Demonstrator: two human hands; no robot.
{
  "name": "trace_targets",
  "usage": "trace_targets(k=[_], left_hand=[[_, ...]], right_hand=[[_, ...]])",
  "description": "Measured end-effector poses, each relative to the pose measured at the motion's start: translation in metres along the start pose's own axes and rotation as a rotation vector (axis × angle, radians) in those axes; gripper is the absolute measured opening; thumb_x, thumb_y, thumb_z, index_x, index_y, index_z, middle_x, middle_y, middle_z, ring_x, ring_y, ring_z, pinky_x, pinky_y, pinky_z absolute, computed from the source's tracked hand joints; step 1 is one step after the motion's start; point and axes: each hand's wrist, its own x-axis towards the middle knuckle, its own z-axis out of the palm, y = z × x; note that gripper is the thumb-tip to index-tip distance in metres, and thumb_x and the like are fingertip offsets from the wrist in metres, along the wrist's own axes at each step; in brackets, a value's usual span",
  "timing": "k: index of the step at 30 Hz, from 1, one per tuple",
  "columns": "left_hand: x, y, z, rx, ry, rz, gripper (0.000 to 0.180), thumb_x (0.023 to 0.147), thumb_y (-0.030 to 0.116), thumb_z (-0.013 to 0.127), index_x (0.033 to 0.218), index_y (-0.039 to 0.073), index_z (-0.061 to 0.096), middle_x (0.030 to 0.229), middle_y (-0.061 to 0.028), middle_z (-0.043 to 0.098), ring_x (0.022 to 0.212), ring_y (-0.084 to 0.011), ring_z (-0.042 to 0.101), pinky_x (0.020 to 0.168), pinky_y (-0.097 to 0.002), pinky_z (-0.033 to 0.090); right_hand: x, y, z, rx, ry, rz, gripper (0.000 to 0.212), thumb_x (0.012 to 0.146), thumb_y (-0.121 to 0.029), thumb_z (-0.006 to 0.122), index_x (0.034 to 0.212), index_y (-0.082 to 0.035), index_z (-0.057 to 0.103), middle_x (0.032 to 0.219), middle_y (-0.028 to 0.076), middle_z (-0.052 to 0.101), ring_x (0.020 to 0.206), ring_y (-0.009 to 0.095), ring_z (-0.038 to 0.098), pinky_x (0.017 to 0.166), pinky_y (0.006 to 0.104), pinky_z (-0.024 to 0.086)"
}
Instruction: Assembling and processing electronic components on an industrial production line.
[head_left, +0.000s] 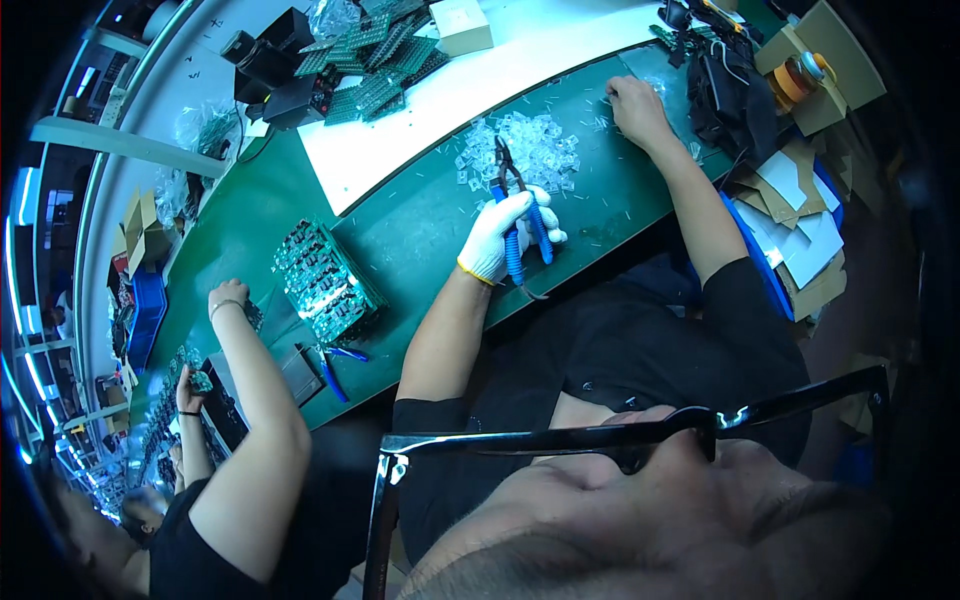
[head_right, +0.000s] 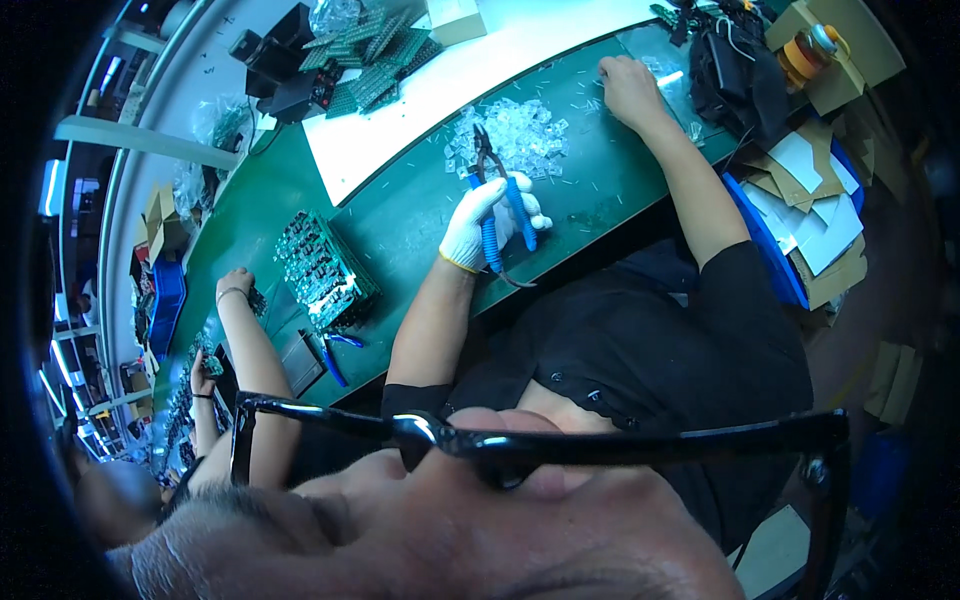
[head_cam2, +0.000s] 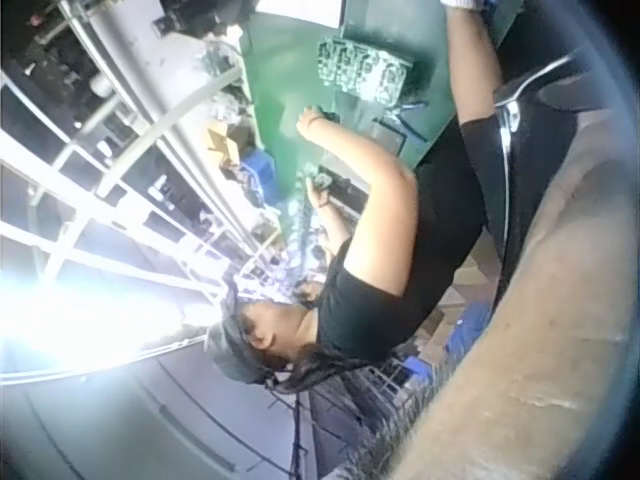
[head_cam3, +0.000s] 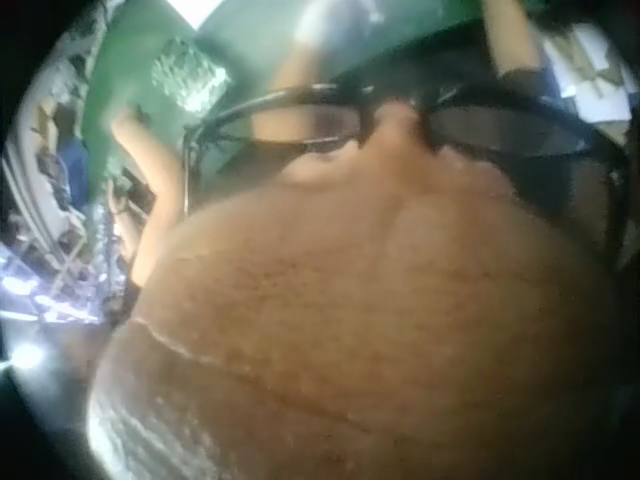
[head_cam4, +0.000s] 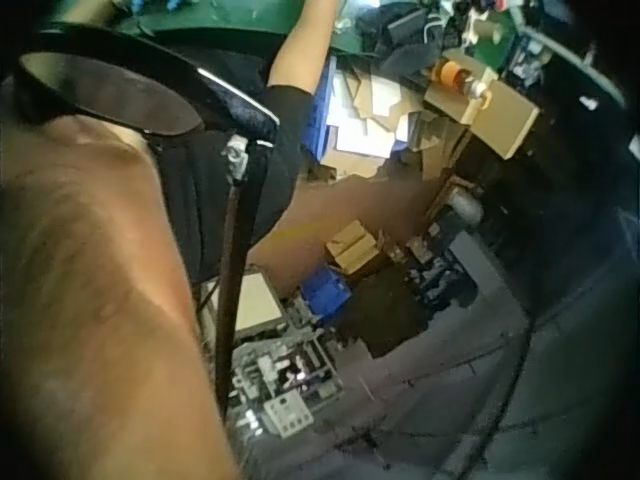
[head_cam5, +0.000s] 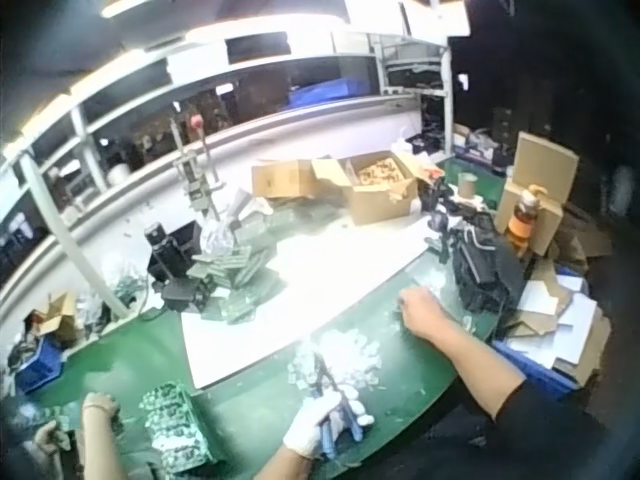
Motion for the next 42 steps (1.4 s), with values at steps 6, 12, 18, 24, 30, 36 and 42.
trace_targets(k=[6,12,18,24,30,36,42], left_hand=[[-0.003,-0.001,-0.008,0.079,-0.013,-0.101,0.045,0.101,0.033,0.073,0.125,-0.004,0.064,0.104,-0.0212,0.074,0.094,-0.0355,0.073,0.095,-0.0578,0.059],[-0.008,0.002,-0.010,0.167,-0.048,-0.145,0.051,0.102,0.035,0.071,0.131,-0.006,0.064,0.110,-0.0218,0.074,0.098,-0.0369,0.076,0.094,-0.0552,0.062],[-0.007,0.001,-0.004,0.159,-0.037,-0.124,0.047,0.102,0.031,0.073,0.129,-0.006,0.064,0.109,-0.0202,0.075,0.099,-0.0337,0.077,0.094,-0.0536,0.064],[-0.008,0.003,-0.002,0.189,-0.013,-0.135,0.047,0.102,0.031,0.073,0.129,-0.006,0.064,0.109,-0.0197,0.075,0.098,-0.0321,0.077,0.091,-0.0516,0.065],[-0.017,0.011,0.014,0.354,0.112,-0.107,0.032,0.104,0.030,0.072,0.109,-0.001,0.068,0.080,-0.0126,0.071,0.066,-0.0273,0.072,0.073,-0.0465,0.064],[-0.005,0.002,-0.003,0.081,0.032,0.004,0.036,0.105,0.033,0.068,0.118,-0.001,0.066,0.090,-0.0158,0.073,0.078,-0.0318,0.073,0.085,-0.0545,0.060],[-0.004,0.001,-0.010,0.023,-0.007,0.059,0.038,0.105,0.032,0.067,0.121,-0.003,0.067,0.097,-0.0198,0.074,0.087,-0.0356,0.075,0.086,-0.0521,0.063]], right_hand=[[-0.024,-0.090,-0.015,0.847,-0.237,0.150,0.017,0.096,0.000,0.070,0.112,-0.002,0.070,0.101,0.006,0.070,0.092,0.017,0.068,0.083,0.0314,0.056],[-0.033,-0.142,-0.019,1.338,-0.421,0.186,0.022,0.095,0.002,0.074,0.116,-0.002,0.069,0.106,0.002,0.068,0.094,0.009,0.065,0.084,0.0249,0.055],[-0.030,-0.142,-0.021,1.291,-0.422,0.207,0.025,0.094,0.004,0.075,0.117,-0.002,0.068,0.109,0.003,0.069,0.101,0.009,0.066,0.090,0.0249,0.055],[-0.033,-0.150,-0.020,1.251,-0.372,0.183,0.024,0.095,0.005,0.074,0.118,-0.001,0.067,0.109,0.003,0.069,0.101,0.009,0.066,0.092,0.0250,0.056],[-0.034,-0.147,-0.018,1.243,-0.355,0.161,0.019,0.096,0.002,0.075,0.114,0.001,0.068,0.106,0.003,0.070,0.099,0.010,0.068,0.090,0.0263,0.058],[-0.037,-0.136,-0.017,1.251,-0.229,0.210,0.020,0.093,0.000,0.078,0.111,0.000,0.070,0.103,0.004,0.071,0.096,0.011,0.068,0.086,0.0276,0.058],[-0.032,-0.123,-0.016,0.587,-0.334,0.057,0.030,0.090,-0.019,0.084,0.111,-0.001,0.073,0.103,0.008,0.073,0.087,0.015,0.068,0.078,0.0329,0.056]])
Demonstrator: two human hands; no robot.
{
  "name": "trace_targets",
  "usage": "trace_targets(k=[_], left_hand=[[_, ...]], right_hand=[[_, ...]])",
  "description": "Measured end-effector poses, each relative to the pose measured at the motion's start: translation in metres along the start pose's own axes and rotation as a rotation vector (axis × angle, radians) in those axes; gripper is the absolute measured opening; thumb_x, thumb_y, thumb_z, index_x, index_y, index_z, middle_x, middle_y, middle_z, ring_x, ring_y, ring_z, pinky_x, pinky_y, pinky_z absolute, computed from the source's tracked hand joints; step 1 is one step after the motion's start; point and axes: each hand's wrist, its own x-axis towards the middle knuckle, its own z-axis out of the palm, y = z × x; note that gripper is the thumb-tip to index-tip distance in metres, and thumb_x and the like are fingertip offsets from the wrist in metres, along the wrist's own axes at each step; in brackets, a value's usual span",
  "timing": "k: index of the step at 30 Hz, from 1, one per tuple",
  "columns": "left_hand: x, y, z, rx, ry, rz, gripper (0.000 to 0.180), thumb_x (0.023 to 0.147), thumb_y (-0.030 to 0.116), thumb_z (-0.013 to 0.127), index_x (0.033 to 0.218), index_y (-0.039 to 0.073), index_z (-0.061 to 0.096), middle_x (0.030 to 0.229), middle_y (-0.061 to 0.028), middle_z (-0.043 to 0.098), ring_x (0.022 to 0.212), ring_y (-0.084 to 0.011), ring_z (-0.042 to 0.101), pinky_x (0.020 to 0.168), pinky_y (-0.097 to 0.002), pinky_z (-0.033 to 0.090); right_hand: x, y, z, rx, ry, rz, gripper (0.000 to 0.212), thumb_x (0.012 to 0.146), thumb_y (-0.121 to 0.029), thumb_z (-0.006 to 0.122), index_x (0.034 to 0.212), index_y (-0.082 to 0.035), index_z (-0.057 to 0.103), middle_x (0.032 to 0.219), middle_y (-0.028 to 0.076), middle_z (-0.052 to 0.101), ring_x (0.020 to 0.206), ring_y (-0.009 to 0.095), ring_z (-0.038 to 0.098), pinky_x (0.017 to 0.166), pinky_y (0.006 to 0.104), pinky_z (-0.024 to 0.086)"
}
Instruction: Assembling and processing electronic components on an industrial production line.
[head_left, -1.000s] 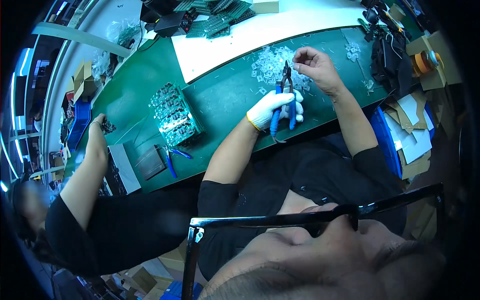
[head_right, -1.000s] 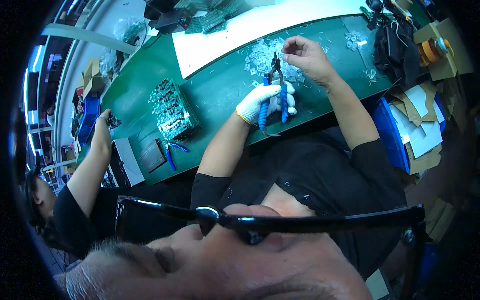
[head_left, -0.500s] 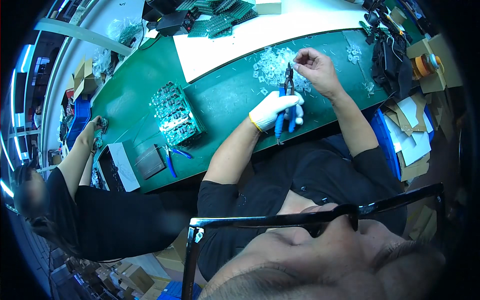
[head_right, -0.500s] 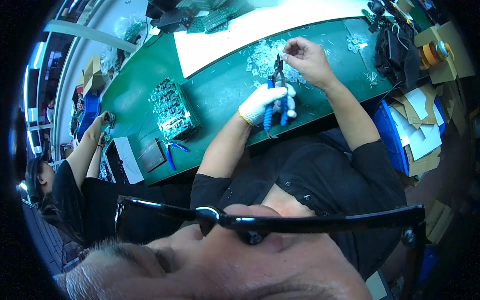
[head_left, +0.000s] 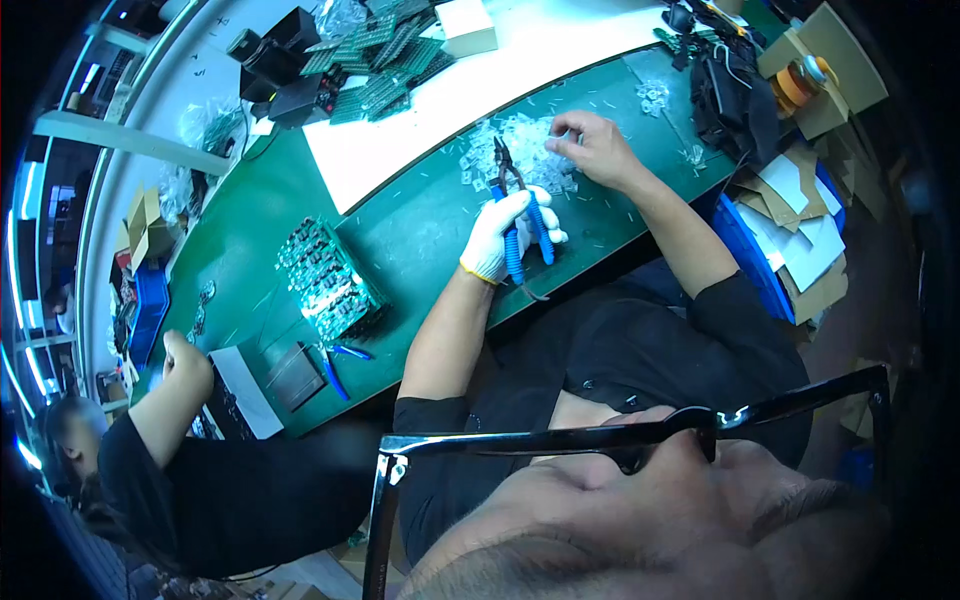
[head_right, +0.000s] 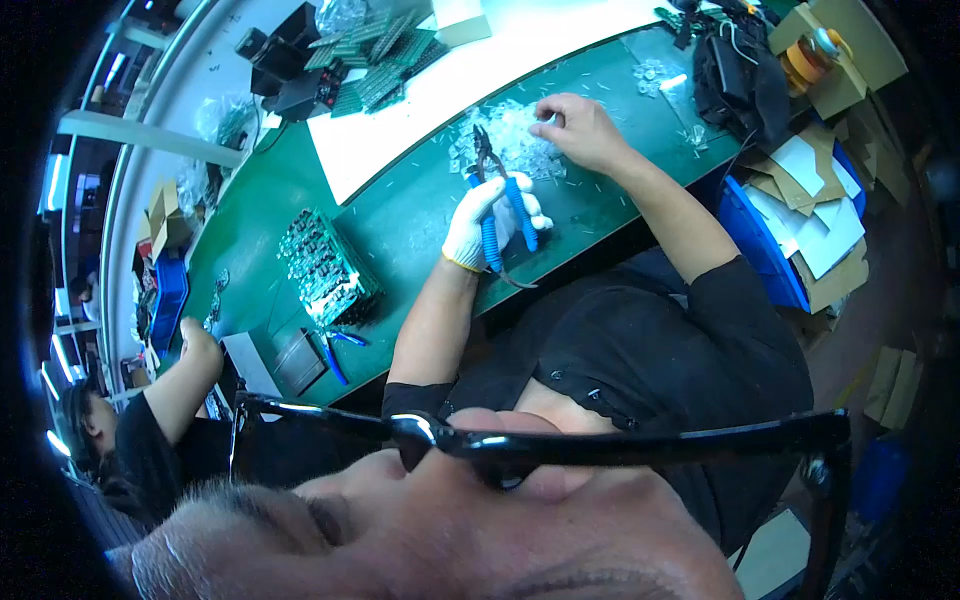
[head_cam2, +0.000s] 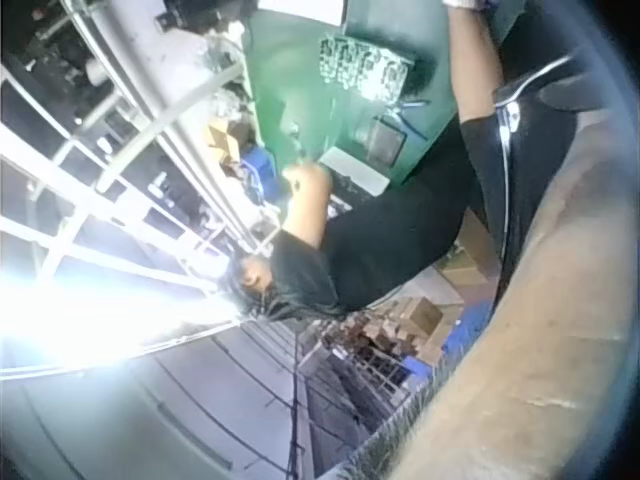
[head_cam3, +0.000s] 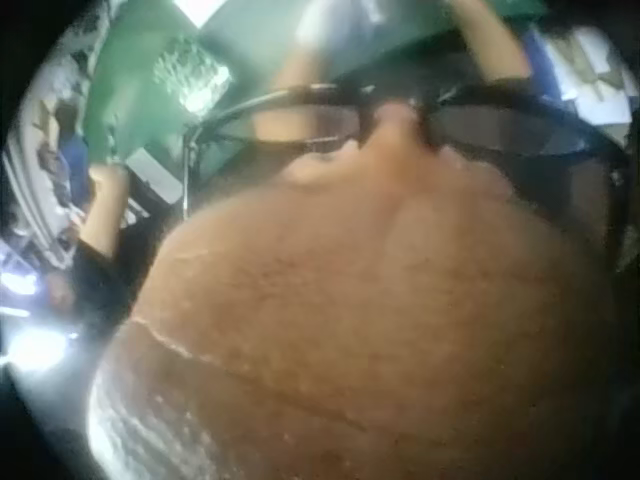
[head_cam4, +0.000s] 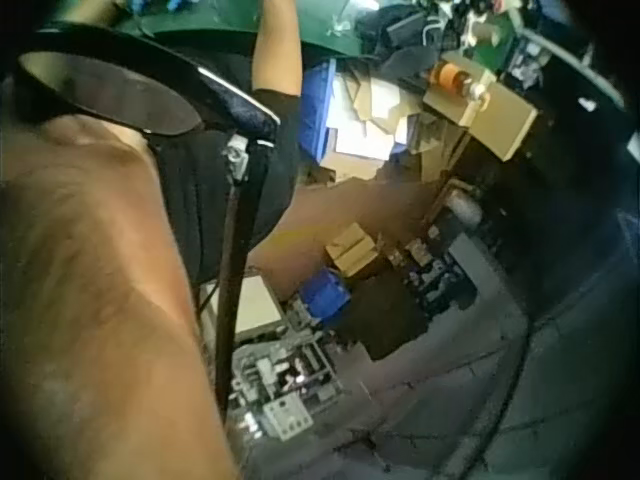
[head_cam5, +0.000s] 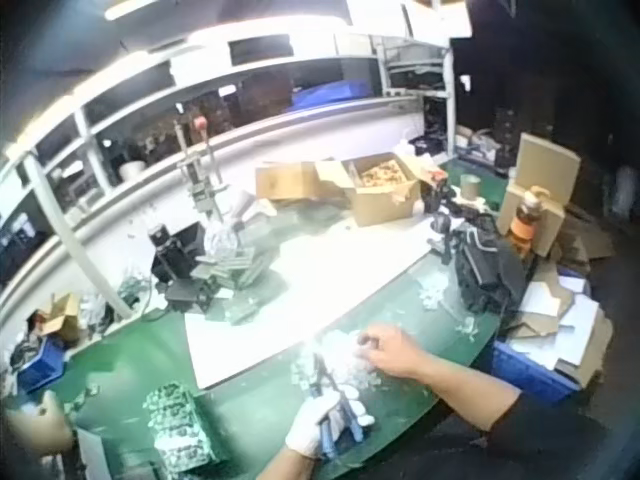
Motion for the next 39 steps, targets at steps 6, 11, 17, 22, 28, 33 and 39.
trace_targets(k=[6,11,17,22,28,33,39], left_hand=[[0.003,-0.002,0.001,0.019,-0.011,-0.040,0.042,0.105,0.034,0.066,0.123,-0.004,0.065,0.099,-0.0204,0.074,0.092,-0.0342,0.074,0.091,-0.0548,0.062],[0.002,-0.001,0.003,0.038,-0.021,-0.034,0.044,0.106,0.034,0.064,0.126,-0.005,0.064,0.103,-0.0215,0.073,0.097,-0.0340,0.073,0.096,-0.0589,0.060],[0.000,0.001,0.005,-0.004,0.022,-0.026,0.039,0.103,0.031,0.069,0.120,-0.004,0.065,0.096,-0.0198,0.073,0.089,-0.0330,0.074,0.087,-0.0527,0.063],[0.004,-0.003,-0.006,-0.016,-0.052,-0.056,0.044,0.104,0.035,0.067,0.125,-0.003,0.064,0.103,-0.0202,0.074,0.097,-0.0352,0.072,0.095,-0.0578,0.059],[0.003,-0.003,-0.004,0.012,-0.042,-0.065,0.046,0.103,0.037,0.069,0.125,-0.004,0.064,0.103,-0.0204,0.074,0.096,-0.0352,0.073,0.095,-0.0574,0.059],[0.002,-0.003,-0.001,0.022,-0.028,-0.095,0.050,0.100,0.038,0.072,0.125,-0.004,0.064,0.102,-0.0206,0.074,0.096,-0.0352,0.073,0.095,-0.0573,0.059],[-0.003,0.002,0.003,0.071,-0.037,-0.138,0.048,0.102,0.035,0.071,0.127,-0.005,0.064,0.104,-0.0227,0.074,0.091,-0.0373,0.074,0.092,-0.0556,0.059]], right_hand=[[0.009,0.091,-0.072,-0.539,0.424,-0.005,0.025,0.093,-0.020,0.076,0.111,-0.004,0.076,0.112,0.018,0.075,0.105,0.039,0.071,0.092,0.0498,0.057],[0.009,0.117,-0.085,-0.691,0.427,0.135,0.020,0.094,-0.019,0.074,0.109,-0.006,0.076,0.110,0.018,0.073,0.109,0.040,0.069,0.092,0.0508,0.056],[0.005,0.091,-0.055,-0.446,0.385,-0.011,0.013,0.098,-0.013,0.070,0.105,-0.003,0.076,0.108,0.017,0.071,0.107,0.039,0.069,0.090,0.0481,0.056],[0.005,0.083,-0.034,-0.313,0.372,-0.143,0.013,0.097,-0.011,0.071,0.106,-0.002,0.075,0.110,0.016,0.070,0.102,0.039,0.069,0.090,0.0452,0.056],[-0.001,0.076,-0.036,0.000,0.354,0.006,0.014,0.095,-0.004,0.074,0.109,-0.001,0.077,0.111,0.011,0.072,0.103,0.025,0.074,0.095,0.0348,0.059],[-0.007,0.053,-0.020,0.456,0.257,0.053,0.032,0.094,0.002,0.075,0.125,0.002,0.070,0.119,0.010,0.072,0.108,0.017,0.072,0.097,0.0301,0.059],[-0.008,-0.015,-0.004,0.836,0.013,0.044,0.060,0.092,0.008,0.076,0.148,0.002,0.055,0.122,0.013,0.070,0.118,0.020,0.069,0.104,0.0308,0.057]])
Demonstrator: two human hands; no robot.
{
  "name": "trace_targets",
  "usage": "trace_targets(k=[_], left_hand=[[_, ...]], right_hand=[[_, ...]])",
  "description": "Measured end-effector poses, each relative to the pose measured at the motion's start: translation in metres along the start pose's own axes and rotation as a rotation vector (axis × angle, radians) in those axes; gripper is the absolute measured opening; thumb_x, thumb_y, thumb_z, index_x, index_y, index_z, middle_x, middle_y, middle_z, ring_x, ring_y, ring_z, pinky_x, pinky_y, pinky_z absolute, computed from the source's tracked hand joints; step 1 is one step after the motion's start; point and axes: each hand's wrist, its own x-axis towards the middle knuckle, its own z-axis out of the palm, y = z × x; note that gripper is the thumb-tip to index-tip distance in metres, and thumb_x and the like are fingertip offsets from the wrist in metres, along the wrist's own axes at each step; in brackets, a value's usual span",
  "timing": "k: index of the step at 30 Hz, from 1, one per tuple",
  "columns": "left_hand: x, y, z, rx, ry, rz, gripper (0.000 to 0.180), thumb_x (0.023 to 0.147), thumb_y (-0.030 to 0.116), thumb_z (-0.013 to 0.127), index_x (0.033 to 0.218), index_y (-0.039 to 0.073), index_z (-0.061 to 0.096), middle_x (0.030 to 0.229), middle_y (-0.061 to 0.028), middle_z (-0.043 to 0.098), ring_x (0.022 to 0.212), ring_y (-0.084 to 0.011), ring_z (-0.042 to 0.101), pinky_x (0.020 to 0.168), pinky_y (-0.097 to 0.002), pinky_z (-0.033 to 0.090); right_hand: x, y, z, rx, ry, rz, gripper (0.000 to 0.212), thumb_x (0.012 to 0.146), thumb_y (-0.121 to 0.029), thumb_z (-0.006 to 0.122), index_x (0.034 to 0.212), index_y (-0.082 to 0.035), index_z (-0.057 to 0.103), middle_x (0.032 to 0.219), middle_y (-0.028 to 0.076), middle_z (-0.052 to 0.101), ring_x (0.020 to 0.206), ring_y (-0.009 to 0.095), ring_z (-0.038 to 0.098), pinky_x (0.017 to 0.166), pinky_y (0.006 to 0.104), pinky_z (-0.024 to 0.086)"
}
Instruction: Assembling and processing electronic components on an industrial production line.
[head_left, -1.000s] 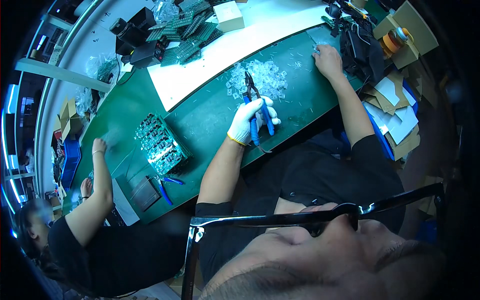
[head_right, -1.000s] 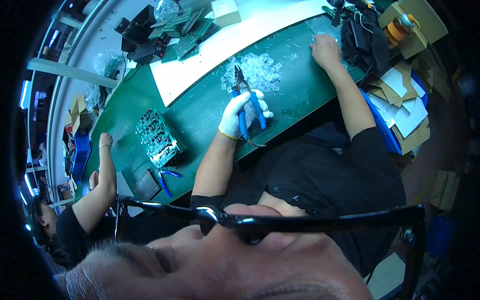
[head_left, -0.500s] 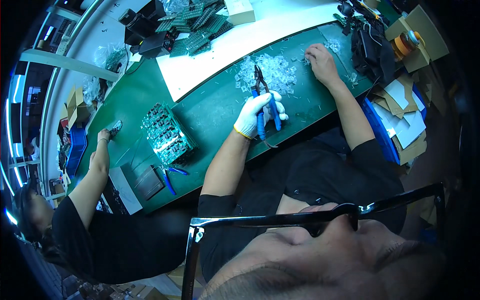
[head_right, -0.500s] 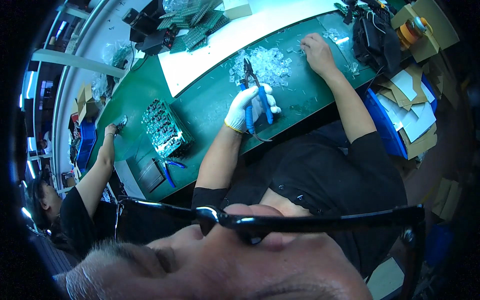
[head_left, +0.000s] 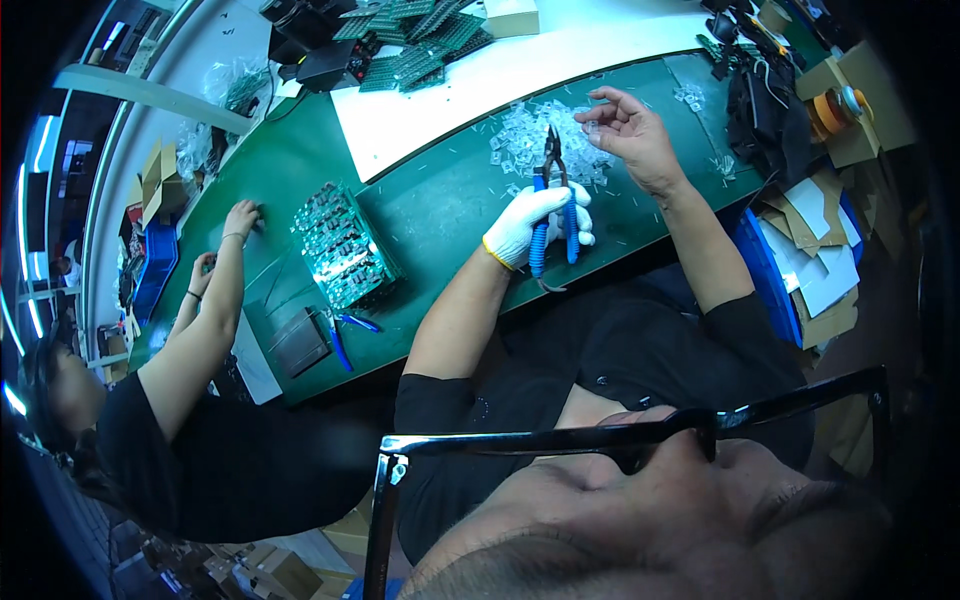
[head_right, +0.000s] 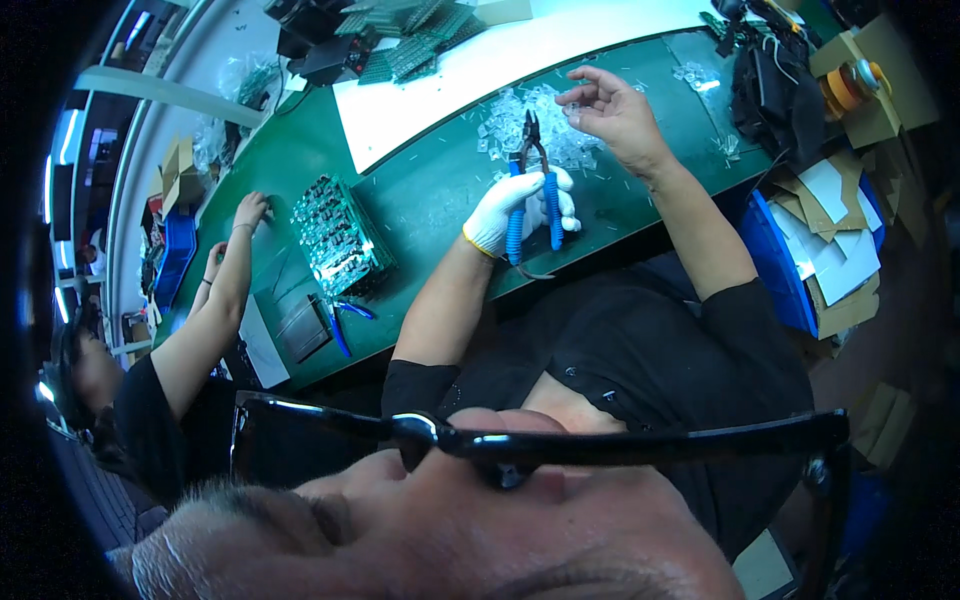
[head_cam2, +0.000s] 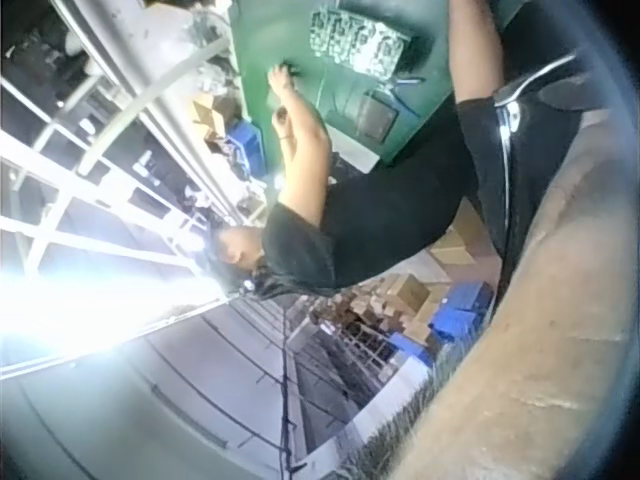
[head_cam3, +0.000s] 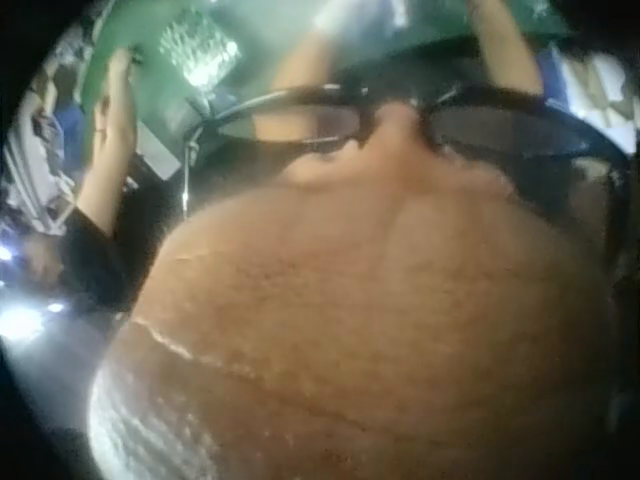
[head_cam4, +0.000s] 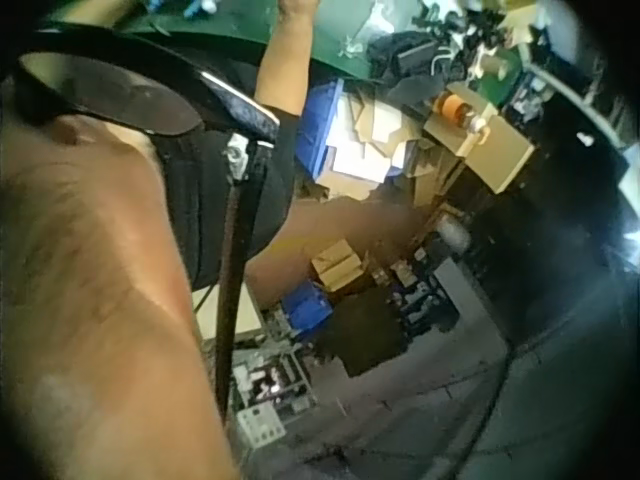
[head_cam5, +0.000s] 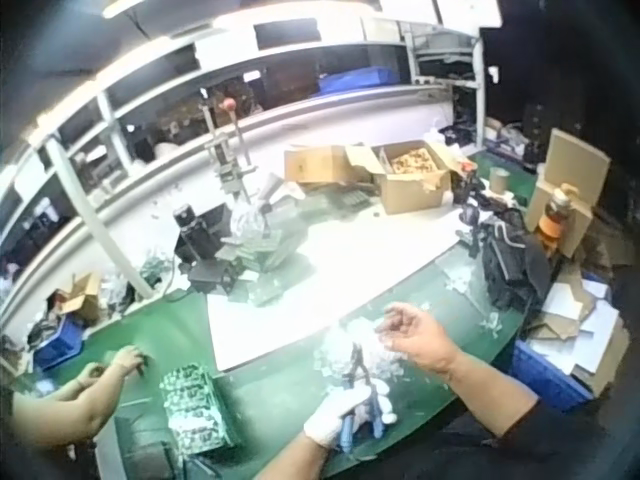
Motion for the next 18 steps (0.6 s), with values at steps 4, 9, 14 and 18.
trace_targets(k=[4,9,14,18], left_hand=[[-0.004,0.003,0.004,0.076,-0.014,-0.019,0.050,0.103,0.037,0.071,0.128,-0.006,0.065,0.106,-0.0217,0.076,0.094,-0.0379,0.076,0.090,-0.0527,0.061],[-0.002,0.000,0.005,0.053,-0.005,0.000,0.041,0.104,0.033,0.070,0.122,-0.003,0.067,0.097,-0.0190,0.076,0.084,-0.0324,0.078,0.077,-0.0439,0.064],[-0.001,0.001,0.003,0.088,-0.033,-0.038,0.049,0.102,0.035,0.071,0.127,-0.006,0.065,0.103,-0.0209,0.075,0.091,-0.0332,0.076,0.091,-0.0509,0.063],[-0.001,0.002,0.001,0.087,-0.028,-0.029,0.049,0.102,0.035,0.071,0.127,-0.006,0.065,0.103,-0.0212,0.075,0.092,-0.0335,0.076,0.090,-0.0508,0.063]], right_hand=[[0.005,0.001,0.010,-0.003,-0.069,0.048,0.063,0.089,0.008,0.079,0.147,0.001,0.056,0.121,0.011,0.070,0.110,0.015,0.068,0.099,0.0285,0.058],[0.006,0.003,0.016,-0.117,-0.038,0.009,0.056,0.088,0.005,0.084,0.140,0.001,0.063,0.117,0.009,0.070,0.104,0.013,0.067,0.095,0.0267,0.059],[0.009,0.015,0.015,-0.154,-0.034,-0.037,0.046,0.089,0.004,0.083,0.132,0.003,0.067,0.115,0.009,0.071,0.107,0.014,0.069,0.098,0.0282,0.059],[0.005,0.010,0.017,-0.152,-0.048,-0.020,0.040,0.093,0.007,0.077,0.131,0.004,0.067,0.118,0.011,0.072,0.113,0.017,0.069,0.102,0.0310,0.058]])
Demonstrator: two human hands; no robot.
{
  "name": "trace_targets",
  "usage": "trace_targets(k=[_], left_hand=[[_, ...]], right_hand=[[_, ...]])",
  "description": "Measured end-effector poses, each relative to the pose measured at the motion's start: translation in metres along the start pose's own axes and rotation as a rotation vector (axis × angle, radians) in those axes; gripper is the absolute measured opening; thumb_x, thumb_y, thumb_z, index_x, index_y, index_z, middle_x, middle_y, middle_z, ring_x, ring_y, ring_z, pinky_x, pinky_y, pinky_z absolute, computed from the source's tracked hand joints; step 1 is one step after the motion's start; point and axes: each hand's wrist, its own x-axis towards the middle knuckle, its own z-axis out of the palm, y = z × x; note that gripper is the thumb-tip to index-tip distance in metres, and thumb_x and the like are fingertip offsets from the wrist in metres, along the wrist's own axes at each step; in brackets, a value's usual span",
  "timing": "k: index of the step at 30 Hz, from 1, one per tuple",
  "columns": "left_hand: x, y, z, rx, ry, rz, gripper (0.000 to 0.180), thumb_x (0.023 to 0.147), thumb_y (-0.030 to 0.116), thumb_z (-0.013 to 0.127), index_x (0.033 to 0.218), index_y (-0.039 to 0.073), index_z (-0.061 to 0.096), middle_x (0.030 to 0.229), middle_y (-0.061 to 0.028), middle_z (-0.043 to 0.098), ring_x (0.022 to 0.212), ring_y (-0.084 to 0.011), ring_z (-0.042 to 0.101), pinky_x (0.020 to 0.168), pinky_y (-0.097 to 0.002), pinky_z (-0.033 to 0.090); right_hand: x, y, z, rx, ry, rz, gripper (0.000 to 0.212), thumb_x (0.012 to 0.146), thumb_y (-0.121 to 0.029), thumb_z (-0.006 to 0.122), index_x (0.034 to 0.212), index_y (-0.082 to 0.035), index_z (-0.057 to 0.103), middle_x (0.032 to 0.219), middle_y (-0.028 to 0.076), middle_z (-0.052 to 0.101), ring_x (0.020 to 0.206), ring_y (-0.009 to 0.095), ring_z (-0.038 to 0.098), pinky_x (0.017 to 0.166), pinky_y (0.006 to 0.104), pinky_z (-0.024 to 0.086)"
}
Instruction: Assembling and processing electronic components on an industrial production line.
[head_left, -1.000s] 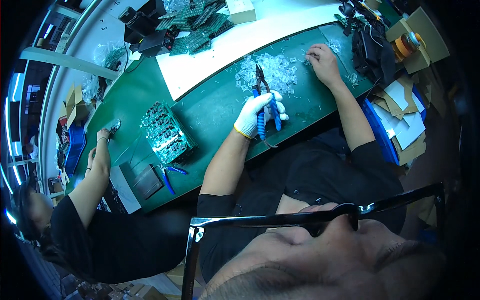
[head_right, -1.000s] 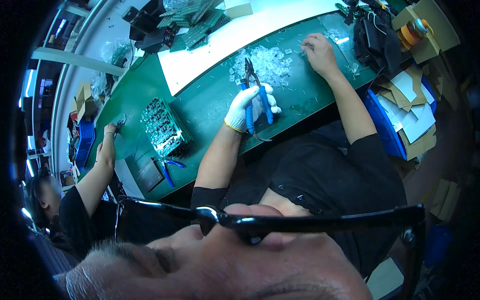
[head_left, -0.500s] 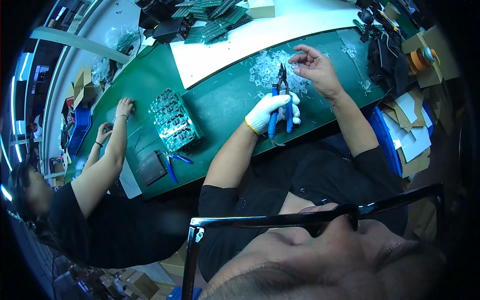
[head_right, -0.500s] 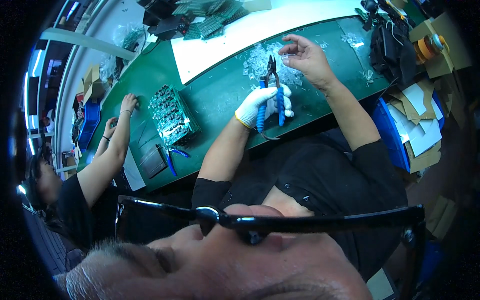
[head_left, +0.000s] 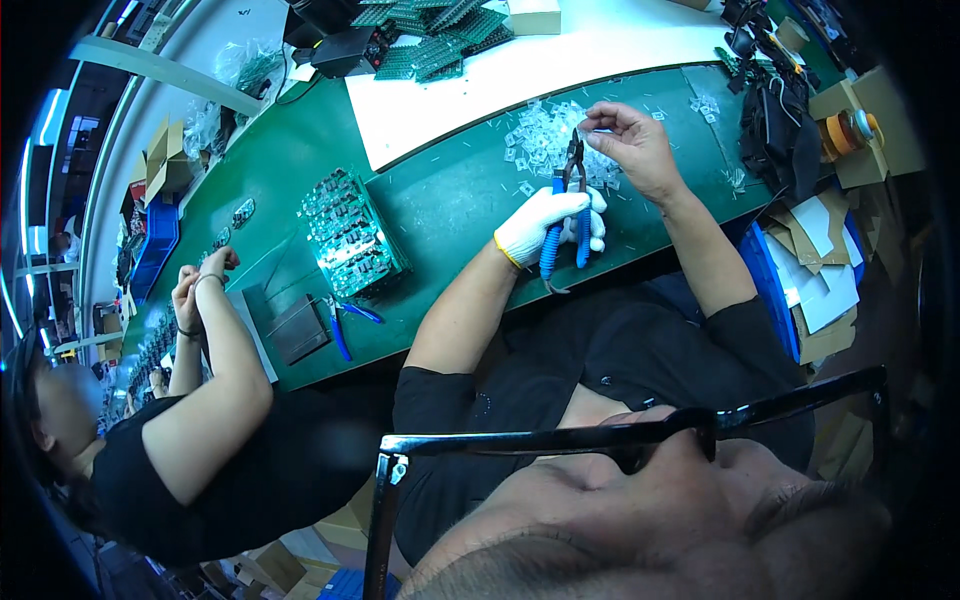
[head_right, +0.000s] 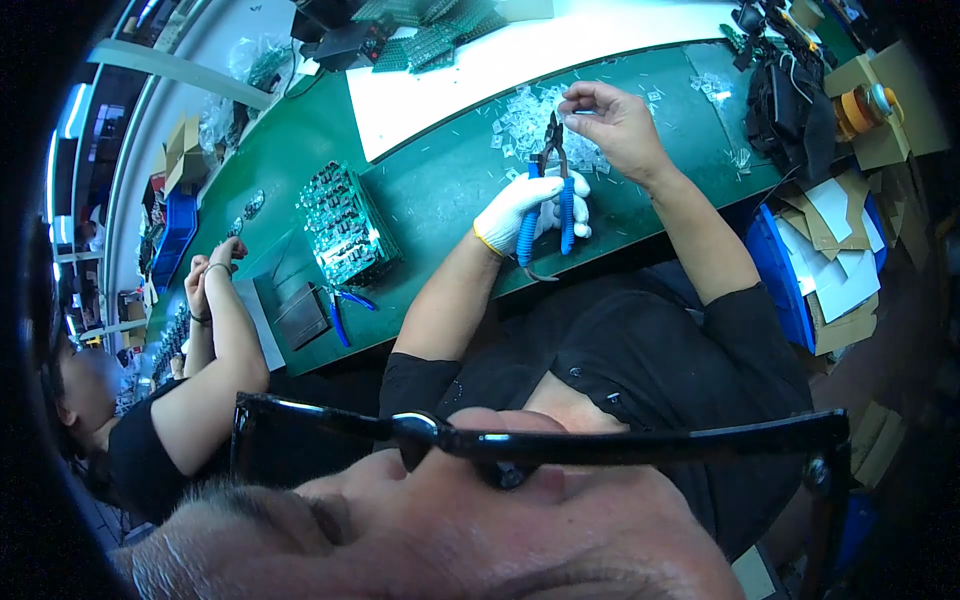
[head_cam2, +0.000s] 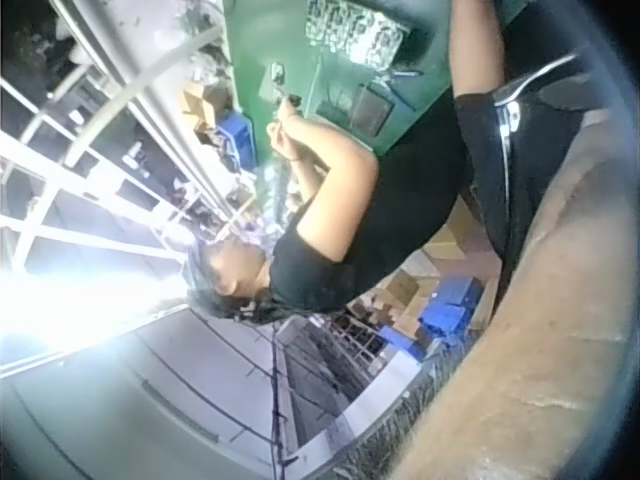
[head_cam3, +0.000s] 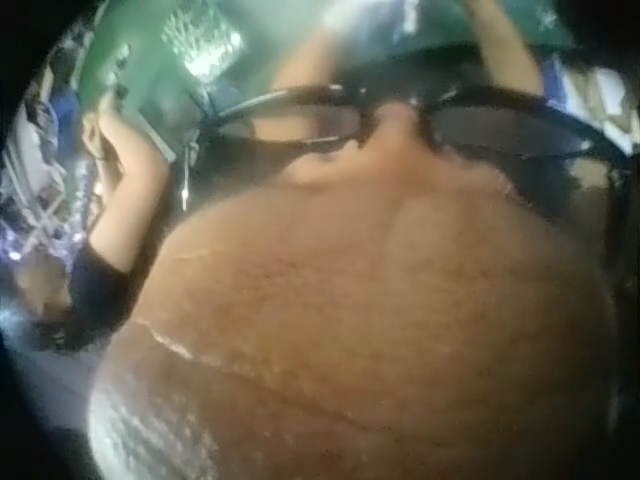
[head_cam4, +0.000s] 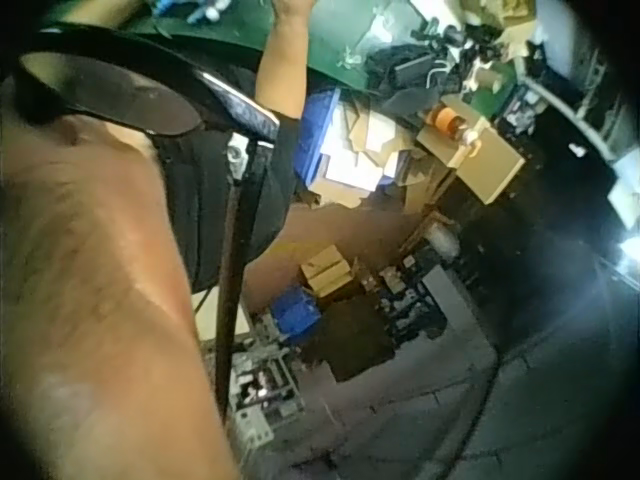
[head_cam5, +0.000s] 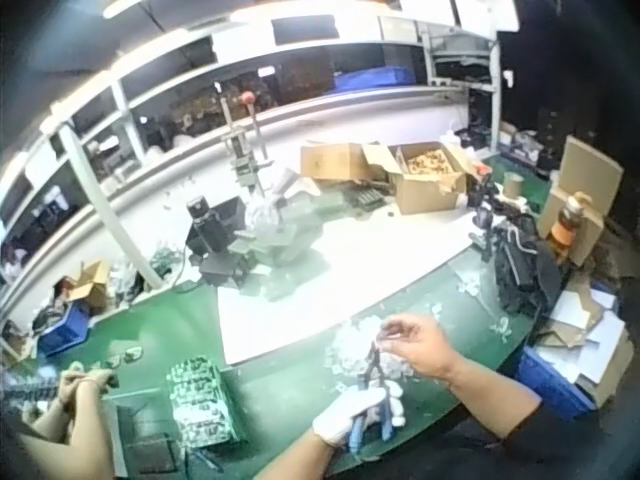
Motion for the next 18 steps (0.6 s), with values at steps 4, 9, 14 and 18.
trace_targets(k=[4,9,14,18], left_hand=[[0.000,0.000,0.004,-0.005,0.019,0.003,0.045,0.103,0.035,0.070,0.124,-0.004,0.066,0.100,-0.0201,0.076,0.088,-0.0319,0.077,0.083,-0.0458,0.063],[-0.002,0.004,0.009,0.051,0.035,-0.001,0.042,0.103,0.036,0.070,0.122,-0.002,0.067,0.096,-0.0166,0.076,0.082,-0.0276,0.077,0.073,-0.0371,0.062],[-0.001,0.004,0.005,0.191,0.024,-0.025,0.048,0.101,0.039,0.074,0.125,-0.002,0.064,0.100,-0.0165,0.076,0.091,-0.0318,0.078,0.083,-0.0436,0.063],[-0.002,0.004,0.006,0.168,0.016,-0.027,0.048,0.101,0.038,0.073,0.126,-0.002,0.065,0.101,-0.0165,0.076,0.091,-0.0321,0.078,0.083,-0.0435,0.063]], right_hand=[[-0.002,-0.003,0.000,0.014,0.005,-0.008,0.041,0.094,0.009,0.073,0.134,0.004,0.066,0.120,0.012,0.072,0.116,0.018,0.068,0.104,0.0317,0.057],[-0.001,-0.012,0.006,0.111,0.017,0.010,0.047,0.092,0.009,0.074,0.138,0.004,0.063,0.124,0.012,0.069,0.118,0.019,0.067,0.105,0.0314,0.057],[0.004,-0.003,0.000,0.219,0.027,0.071,0.050,0.090,0.009,0.077,0.138,0.003,0.062,0.124,0.010,0.067,0.116,0.017,0.066,0.103,0.0309,0.057],[0.007,0.002,-0.007,0.275,0.002,0.085,0.043,0.094,0.004,0.077,0.135,0.003,0.065,0.122,0.008,0.067,0.111,0.015,0.065,0.098,0.0287,0.055]])
